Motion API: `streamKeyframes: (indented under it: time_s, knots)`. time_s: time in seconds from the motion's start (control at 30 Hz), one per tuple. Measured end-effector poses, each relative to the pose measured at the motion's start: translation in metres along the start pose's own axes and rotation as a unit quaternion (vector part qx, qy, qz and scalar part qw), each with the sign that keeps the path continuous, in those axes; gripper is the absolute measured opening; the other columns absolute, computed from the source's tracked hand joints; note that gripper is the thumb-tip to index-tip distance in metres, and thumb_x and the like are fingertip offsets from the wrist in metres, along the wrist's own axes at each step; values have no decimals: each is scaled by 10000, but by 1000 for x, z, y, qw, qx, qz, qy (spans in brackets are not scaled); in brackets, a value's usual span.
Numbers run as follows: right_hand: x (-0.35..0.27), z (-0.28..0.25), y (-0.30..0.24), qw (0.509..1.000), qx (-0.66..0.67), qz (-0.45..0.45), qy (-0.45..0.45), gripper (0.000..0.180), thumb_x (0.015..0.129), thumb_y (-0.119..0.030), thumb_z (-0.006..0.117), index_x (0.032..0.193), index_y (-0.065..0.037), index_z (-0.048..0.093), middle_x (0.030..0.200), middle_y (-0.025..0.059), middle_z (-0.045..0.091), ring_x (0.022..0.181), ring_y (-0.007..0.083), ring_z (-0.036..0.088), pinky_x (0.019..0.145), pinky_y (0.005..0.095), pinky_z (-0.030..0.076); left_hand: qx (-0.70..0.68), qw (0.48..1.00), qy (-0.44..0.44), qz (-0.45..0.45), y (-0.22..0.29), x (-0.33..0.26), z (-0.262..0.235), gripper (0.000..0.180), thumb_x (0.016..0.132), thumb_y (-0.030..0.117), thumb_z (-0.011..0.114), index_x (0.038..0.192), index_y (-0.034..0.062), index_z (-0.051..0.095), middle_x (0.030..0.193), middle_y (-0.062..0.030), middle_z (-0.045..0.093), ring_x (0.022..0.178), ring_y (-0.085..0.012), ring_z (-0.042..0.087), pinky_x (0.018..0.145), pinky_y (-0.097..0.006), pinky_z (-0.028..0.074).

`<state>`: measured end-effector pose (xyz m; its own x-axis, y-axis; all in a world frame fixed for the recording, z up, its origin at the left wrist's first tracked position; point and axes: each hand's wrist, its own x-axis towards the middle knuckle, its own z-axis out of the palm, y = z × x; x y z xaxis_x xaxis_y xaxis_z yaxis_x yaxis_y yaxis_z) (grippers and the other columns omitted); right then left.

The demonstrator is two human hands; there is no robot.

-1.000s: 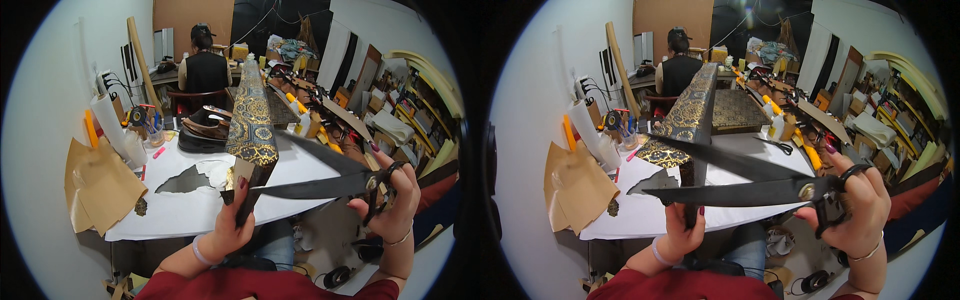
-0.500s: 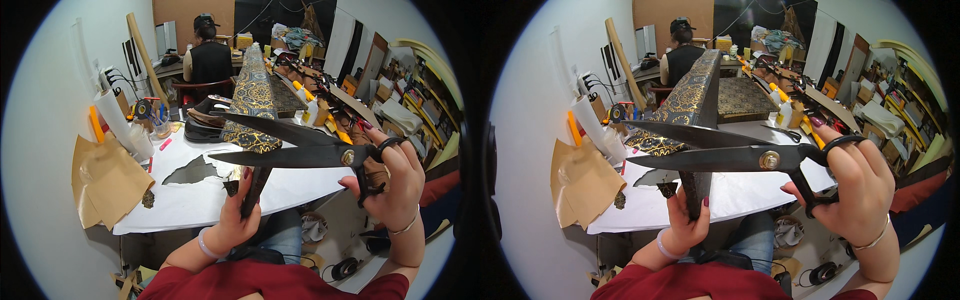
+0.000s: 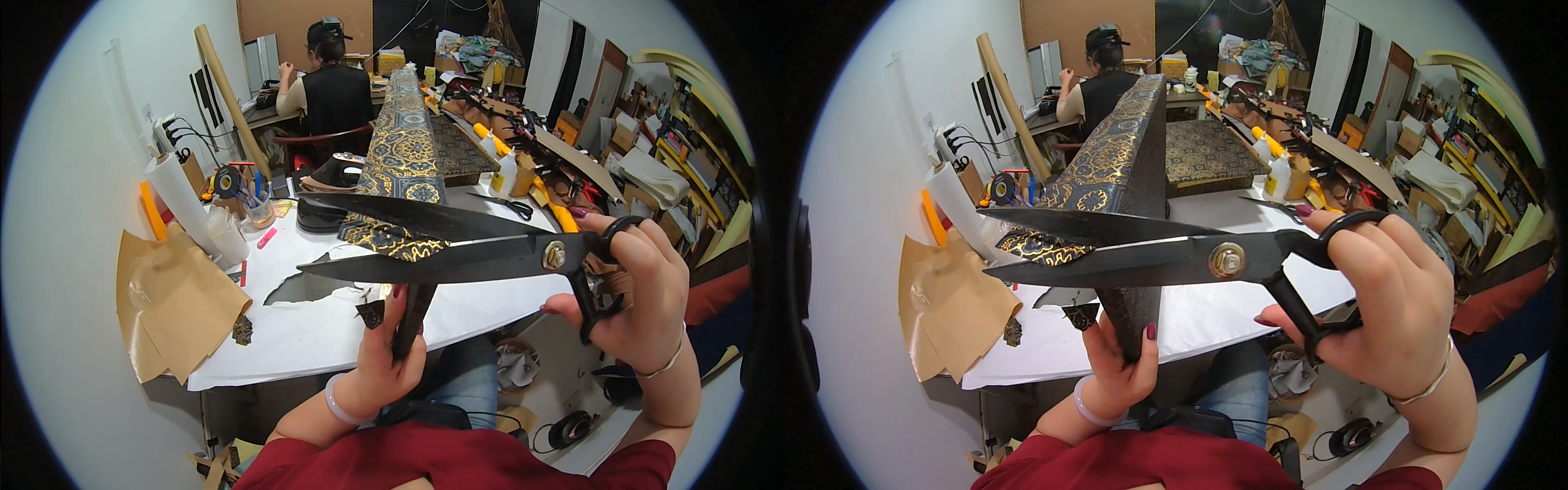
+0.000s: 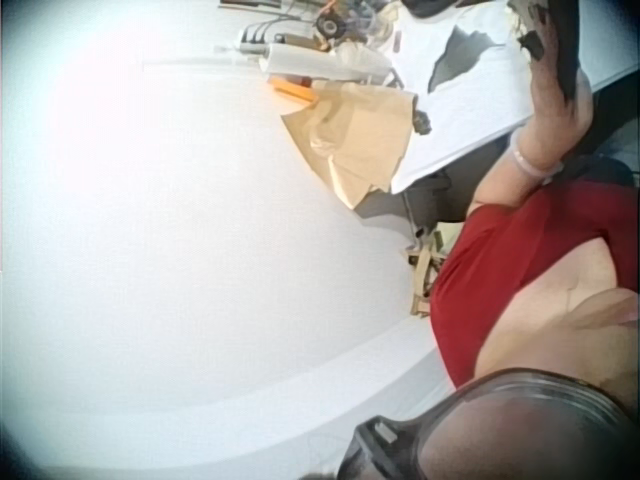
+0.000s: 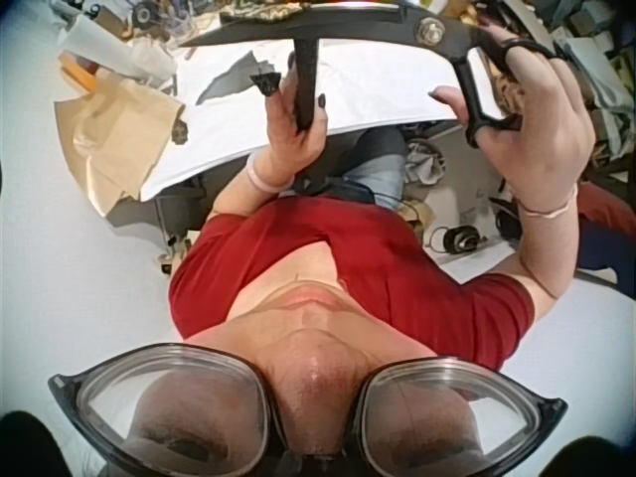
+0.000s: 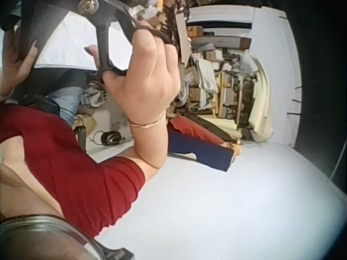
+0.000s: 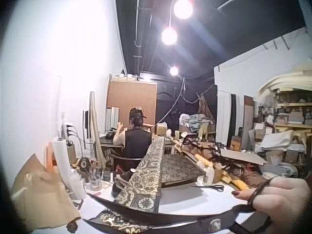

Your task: The person applies patterned fabric to a rectangular box using a hot iron to adhere it, then trims excess fabric with scissors and a utility knife. They repeatedly iron and trim edges to fit the fabric neatly around the box.

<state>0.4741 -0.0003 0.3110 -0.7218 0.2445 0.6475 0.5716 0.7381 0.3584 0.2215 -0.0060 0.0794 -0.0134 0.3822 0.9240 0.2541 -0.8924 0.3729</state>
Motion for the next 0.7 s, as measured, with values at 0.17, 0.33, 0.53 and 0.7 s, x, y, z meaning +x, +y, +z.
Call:
streamKeyframes:
  time_s: [0.17, 0.33, 0.53, 0.7]
  knots:
    - [0, -3, 0, 998, 31, 16, -44, 779, 719, -455, 919, 1218, -12, 517, 1119, 212, 720, 863, 327, 705, 742, 386, 582, 0, 1000, 5, 10, -1, -1, -2, 824, 926, -130, 541, 1610, -61, 87, 1607, -367, 312, 1477, -416, 410, 961, -368, 531]
    - [3, 0, -2, 1000, -6, 3, -3, 753, 640, -381, 967, 1153, -6, 564, 1046, 180, 727, 786, 297, 664, 685, 356, 557, 1, 1000, 8, 3, -2, -5, -2, 797, 921, -119, 558, 1602, -71, 147, 1603, -363, 324, 1498, -432, 380, 1084, -418, 454]
    - [4, -8, -7, 999, -51, 7, -4, 716, 593, -301, 986, 1105, 29, 609, 1028, 185, 731, 793, 301, 679, 699, 358, 565, -26, 999, 12, -37, -2, -8, 0, 731, 903, -109, 570, 1574, -79, 279, 1593, -352, 351, 1515, -450, 346, 1188, -451, 329]
    - [0, -17, -9, 997, -67, 7, -24, 716, 604, -282, 981, 1118, 37, 597, 1055, 204, 731, 835, 328, 706, 711, 369, 573, -32, 998, 17, -42, -1, -7, 2, 710, 893, -108, 566, 1560, -81, 324, 1592, -331, 370, 1516, -447, 350, 1203, -447, 300]
